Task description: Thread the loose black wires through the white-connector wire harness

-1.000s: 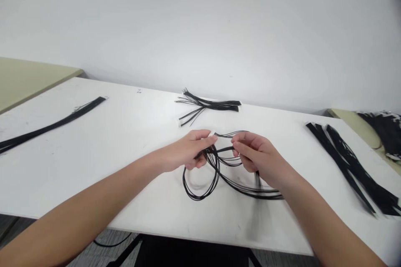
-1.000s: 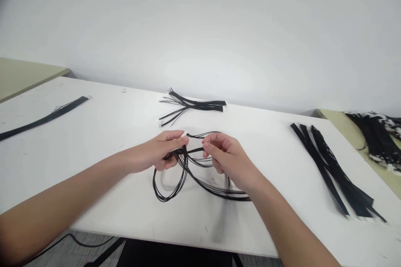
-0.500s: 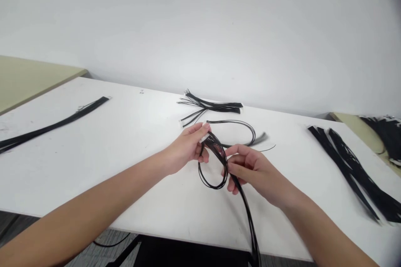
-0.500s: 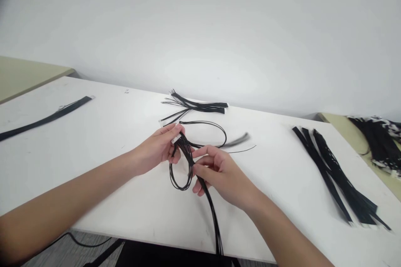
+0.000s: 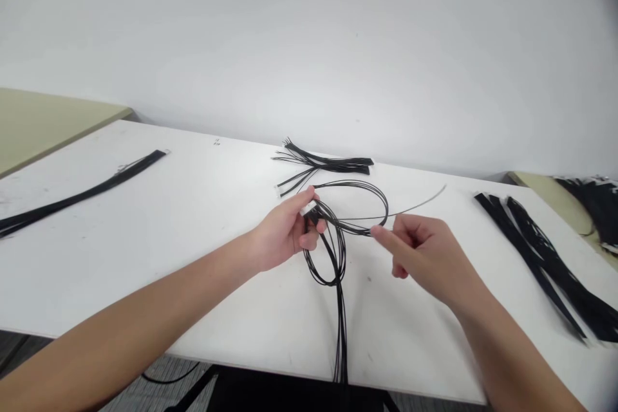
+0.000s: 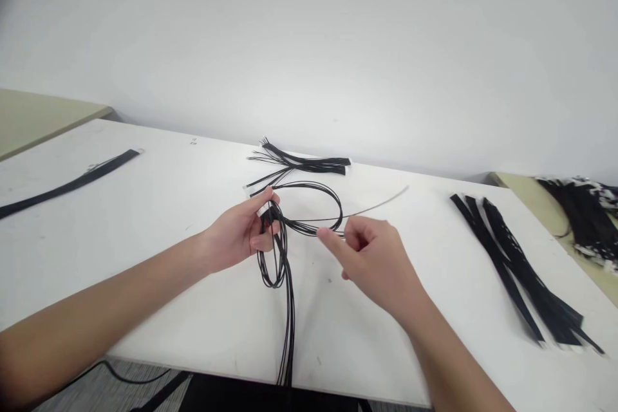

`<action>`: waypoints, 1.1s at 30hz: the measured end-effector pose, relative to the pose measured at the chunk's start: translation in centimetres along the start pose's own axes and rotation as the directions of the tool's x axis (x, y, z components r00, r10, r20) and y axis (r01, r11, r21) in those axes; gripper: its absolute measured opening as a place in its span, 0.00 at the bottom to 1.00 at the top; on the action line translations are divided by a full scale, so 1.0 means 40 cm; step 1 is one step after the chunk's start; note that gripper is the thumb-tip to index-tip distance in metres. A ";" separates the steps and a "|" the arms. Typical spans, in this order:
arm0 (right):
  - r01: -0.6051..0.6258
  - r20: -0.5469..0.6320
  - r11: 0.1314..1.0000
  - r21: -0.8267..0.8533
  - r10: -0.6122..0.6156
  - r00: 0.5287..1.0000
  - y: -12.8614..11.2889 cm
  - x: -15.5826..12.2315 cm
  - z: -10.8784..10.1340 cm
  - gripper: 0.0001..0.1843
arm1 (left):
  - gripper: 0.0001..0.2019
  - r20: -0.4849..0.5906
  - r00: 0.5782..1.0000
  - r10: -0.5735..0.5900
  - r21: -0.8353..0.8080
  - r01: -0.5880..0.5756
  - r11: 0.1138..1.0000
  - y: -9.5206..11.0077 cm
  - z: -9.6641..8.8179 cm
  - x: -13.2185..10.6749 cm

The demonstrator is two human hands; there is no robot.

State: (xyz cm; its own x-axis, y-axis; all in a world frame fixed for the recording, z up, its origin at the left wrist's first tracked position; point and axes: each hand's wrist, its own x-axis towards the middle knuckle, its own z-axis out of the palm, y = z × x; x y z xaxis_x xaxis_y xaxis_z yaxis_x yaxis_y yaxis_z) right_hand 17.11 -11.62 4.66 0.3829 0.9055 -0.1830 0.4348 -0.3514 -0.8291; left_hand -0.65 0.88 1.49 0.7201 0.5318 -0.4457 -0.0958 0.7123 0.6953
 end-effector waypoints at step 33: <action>0.051 0.093 0.988 0.143 -0.065 0.993 0.056 0.048 0.107 0.12 | 0.15 0.001 0.996 0.085 -0.113 -0.084 0.990 -0.014 0.016 -0.006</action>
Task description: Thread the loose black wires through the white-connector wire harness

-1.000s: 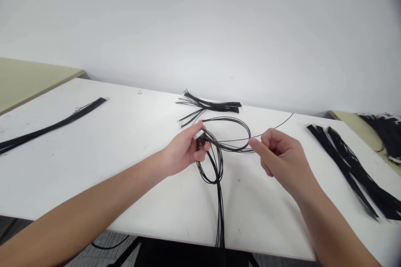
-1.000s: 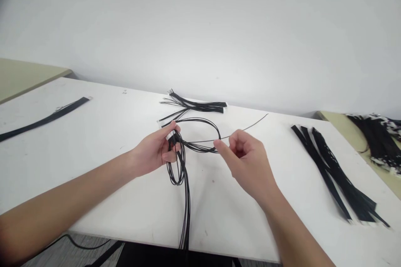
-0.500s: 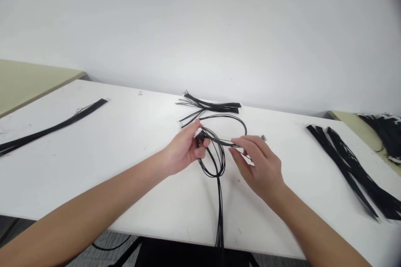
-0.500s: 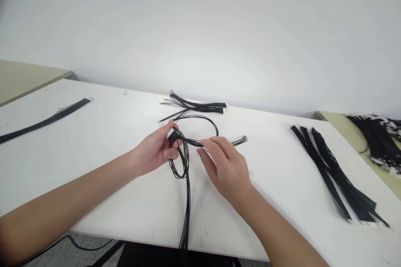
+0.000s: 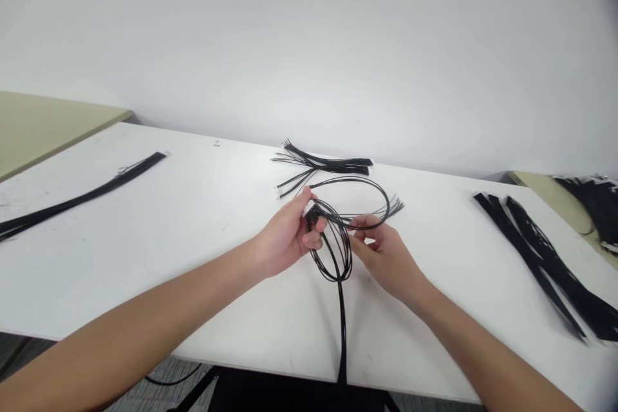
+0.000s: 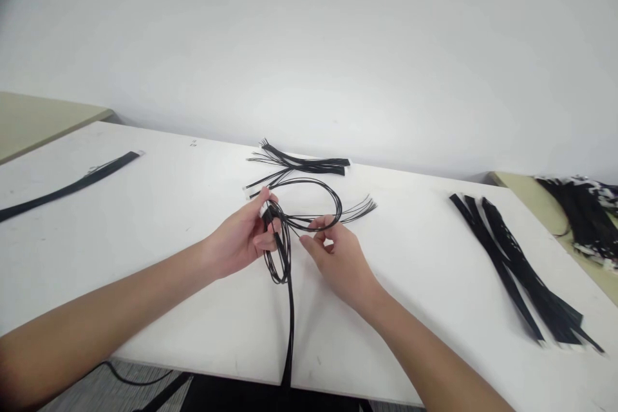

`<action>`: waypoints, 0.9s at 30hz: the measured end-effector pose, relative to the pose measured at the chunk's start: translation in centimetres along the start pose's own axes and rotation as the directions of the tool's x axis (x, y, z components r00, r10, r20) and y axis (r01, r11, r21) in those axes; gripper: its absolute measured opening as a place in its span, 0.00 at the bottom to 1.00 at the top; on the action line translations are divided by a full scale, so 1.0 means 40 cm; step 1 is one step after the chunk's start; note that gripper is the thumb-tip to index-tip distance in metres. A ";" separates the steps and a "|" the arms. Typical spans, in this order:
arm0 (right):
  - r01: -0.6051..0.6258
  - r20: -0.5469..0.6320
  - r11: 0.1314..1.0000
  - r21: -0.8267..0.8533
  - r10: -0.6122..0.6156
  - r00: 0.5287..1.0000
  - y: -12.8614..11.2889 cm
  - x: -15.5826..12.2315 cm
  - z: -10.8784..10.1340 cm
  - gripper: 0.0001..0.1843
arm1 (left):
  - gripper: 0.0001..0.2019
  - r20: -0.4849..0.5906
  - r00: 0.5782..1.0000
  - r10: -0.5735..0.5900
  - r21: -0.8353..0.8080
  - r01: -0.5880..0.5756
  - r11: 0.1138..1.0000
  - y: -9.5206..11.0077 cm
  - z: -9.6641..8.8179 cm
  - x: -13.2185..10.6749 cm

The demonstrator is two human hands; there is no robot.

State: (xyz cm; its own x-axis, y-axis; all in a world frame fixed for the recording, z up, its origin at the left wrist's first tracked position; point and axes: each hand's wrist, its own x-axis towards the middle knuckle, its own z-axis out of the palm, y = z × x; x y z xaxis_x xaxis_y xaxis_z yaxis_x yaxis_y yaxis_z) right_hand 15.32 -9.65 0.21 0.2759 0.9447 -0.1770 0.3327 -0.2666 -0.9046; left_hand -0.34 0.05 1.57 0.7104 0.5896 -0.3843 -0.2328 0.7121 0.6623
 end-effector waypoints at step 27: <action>0.400 -0.166 0.910 -0.110 -0.414 0.895 -0.043 -0.035 -0.064 0.14 | 0.15 -0.003 0.959 -0.283 0.118 0.281 0.952 0.004 0.022 -0.014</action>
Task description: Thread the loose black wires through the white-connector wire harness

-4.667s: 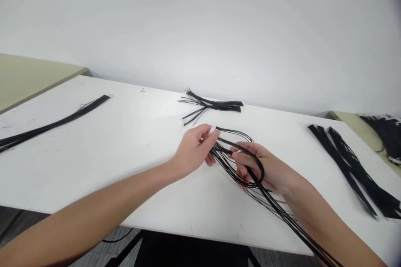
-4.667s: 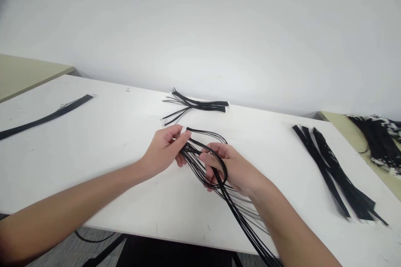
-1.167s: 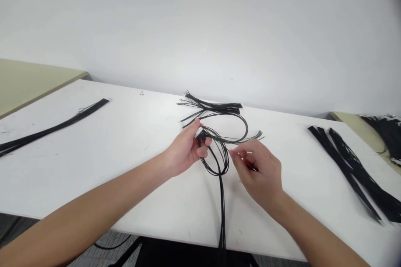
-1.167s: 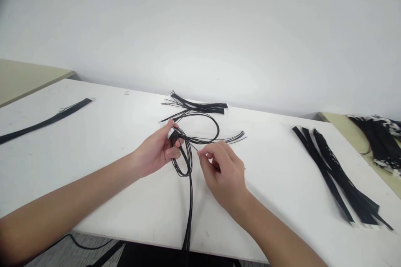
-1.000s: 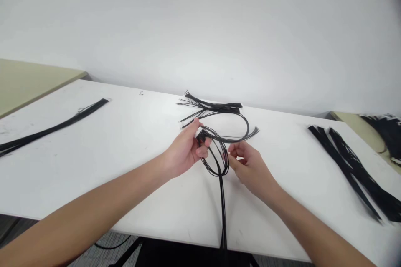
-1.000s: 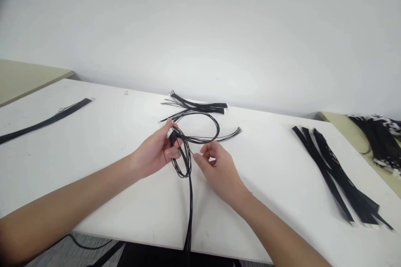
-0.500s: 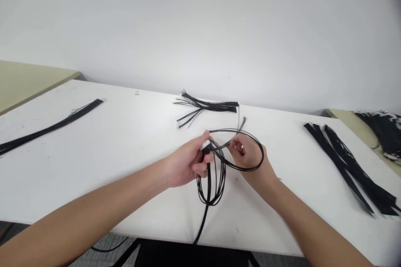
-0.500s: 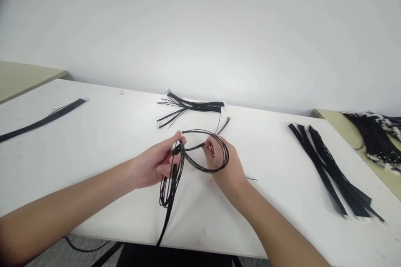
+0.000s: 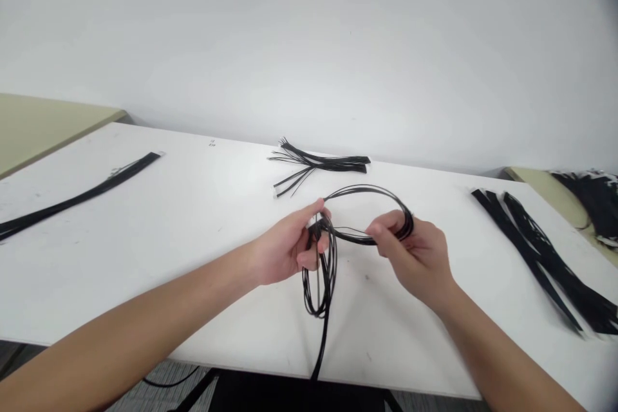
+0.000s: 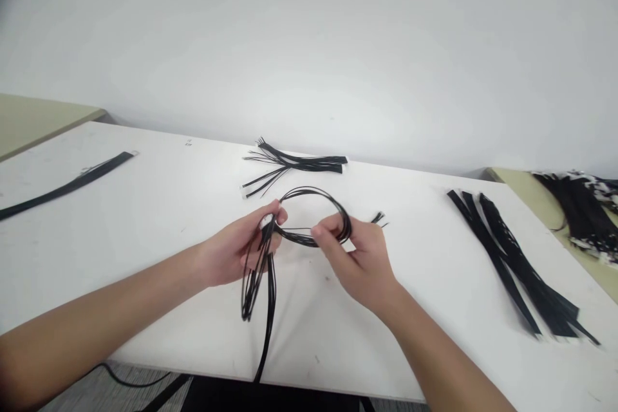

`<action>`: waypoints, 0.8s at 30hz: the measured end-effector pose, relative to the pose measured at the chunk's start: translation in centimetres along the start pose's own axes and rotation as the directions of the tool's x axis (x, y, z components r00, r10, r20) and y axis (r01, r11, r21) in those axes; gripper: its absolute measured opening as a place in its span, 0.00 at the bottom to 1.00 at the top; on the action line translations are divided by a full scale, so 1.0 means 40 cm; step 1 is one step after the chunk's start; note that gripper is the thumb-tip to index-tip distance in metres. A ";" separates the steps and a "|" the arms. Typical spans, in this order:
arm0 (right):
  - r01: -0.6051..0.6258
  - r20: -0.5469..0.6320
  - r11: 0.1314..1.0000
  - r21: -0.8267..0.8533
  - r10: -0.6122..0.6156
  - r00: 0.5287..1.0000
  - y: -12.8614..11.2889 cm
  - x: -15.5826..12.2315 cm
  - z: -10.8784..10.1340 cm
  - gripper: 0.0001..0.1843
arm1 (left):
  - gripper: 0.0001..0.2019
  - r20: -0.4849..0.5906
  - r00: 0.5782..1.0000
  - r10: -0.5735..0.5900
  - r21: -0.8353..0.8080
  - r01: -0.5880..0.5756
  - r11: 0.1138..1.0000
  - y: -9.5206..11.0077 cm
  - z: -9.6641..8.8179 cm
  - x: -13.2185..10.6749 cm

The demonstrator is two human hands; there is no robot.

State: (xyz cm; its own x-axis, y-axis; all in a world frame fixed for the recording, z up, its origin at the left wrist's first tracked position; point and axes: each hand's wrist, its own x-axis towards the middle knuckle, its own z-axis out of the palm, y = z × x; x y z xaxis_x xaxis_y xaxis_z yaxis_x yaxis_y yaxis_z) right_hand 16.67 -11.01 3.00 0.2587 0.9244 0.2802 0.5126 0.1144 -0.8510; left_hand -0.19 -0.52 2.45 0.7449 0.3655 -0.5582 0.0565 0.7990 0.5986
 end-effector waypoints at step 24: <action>0.227 0.102 0.972 0.059 -0.232 0.967 0.033 -0.008 0.044 0.10 | 0.24 0.345 0.935 0.083 -0.245 0.004 0.969 -0.003 -0.011 -0.011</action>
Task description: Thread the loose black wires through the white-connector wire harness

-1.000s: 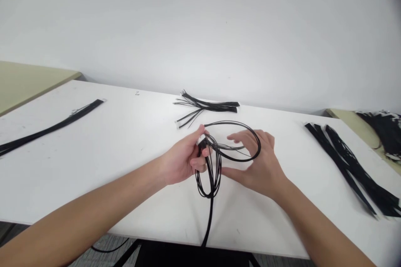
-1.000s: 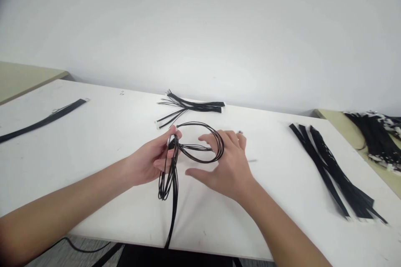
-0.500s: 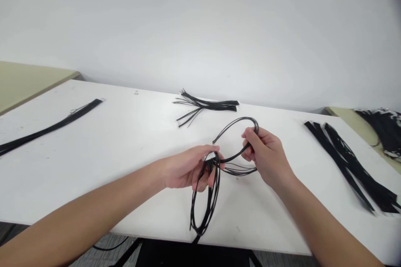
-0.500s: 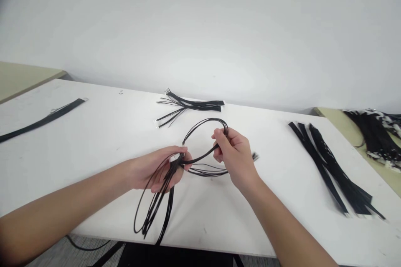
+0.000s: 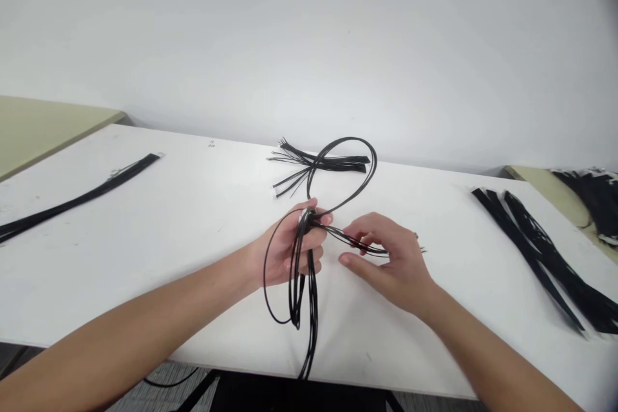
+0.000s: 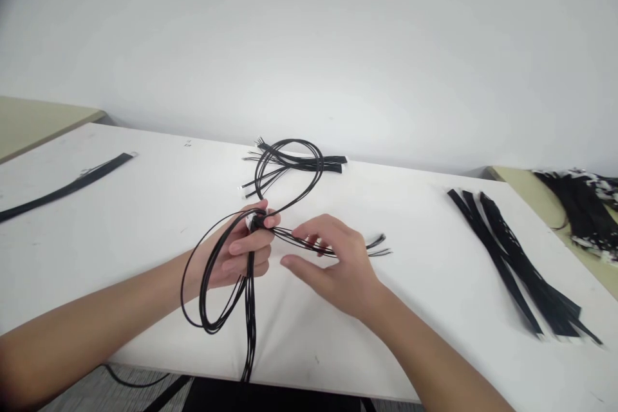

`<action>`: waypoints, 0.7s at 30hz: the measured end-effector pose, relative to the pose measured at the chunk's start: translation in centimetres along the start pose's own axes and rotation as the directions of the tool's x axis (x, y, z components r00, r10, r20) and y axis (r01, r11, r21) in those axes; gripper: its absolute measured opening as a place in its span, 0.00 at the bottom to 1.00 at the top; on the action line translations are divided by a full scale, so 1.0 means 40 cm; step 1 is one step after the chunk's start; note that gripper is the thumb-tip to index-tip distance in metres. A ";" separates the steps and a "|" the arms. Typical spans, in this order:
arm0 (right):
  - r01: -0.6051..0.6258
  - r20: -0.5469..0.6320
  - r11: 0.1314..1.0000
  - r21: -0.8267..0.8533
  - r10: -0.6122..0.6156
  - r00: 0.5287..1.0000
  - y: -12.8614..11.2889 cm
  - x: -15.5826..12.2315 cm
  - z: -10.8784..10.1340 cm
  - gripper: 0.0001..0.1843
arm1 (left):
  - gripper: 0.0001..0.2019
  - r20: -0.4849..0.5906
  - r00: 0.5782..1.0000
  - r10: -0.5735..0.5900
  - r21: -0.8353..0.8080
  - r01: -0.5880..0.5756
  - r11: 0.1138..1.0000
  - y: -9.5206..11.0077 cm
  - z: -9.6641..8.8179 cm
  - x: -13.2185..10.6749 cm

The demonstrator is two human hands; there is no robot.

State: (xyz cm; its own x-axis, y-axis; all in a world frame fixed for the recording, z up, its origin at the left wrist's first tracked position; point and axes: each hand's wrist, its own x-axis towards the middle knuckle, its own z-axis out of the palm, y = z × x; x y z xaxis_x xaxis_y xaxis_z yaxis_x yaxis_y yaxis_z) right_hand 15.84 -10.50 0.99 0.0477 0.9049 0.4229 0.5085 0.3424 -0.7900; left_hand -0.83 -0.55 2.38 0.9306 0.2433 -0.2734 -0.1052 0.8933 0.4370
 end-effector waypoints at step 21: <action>0.358 -0.101 0.791 -0.497 -0.463 0.881 -0.010 0.006 -0.019 0.09 | 0.17 -0.222 0.975 -0.029 0.080 0.048 0.996 -0.031 -0.028 0.027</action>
State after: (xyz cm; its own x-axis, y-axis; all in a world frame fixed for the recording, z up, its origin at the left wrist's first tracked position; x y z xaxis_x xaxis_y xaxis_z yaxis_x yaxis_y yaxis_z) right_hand 16.29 -10.62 1.74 -0.1062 0.6129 0.7830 0.8460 0.4694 -0.2527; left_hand -0.08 -0.95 0.58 0.8325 0.2946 -0.4693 -0.0317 0.8709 0.4905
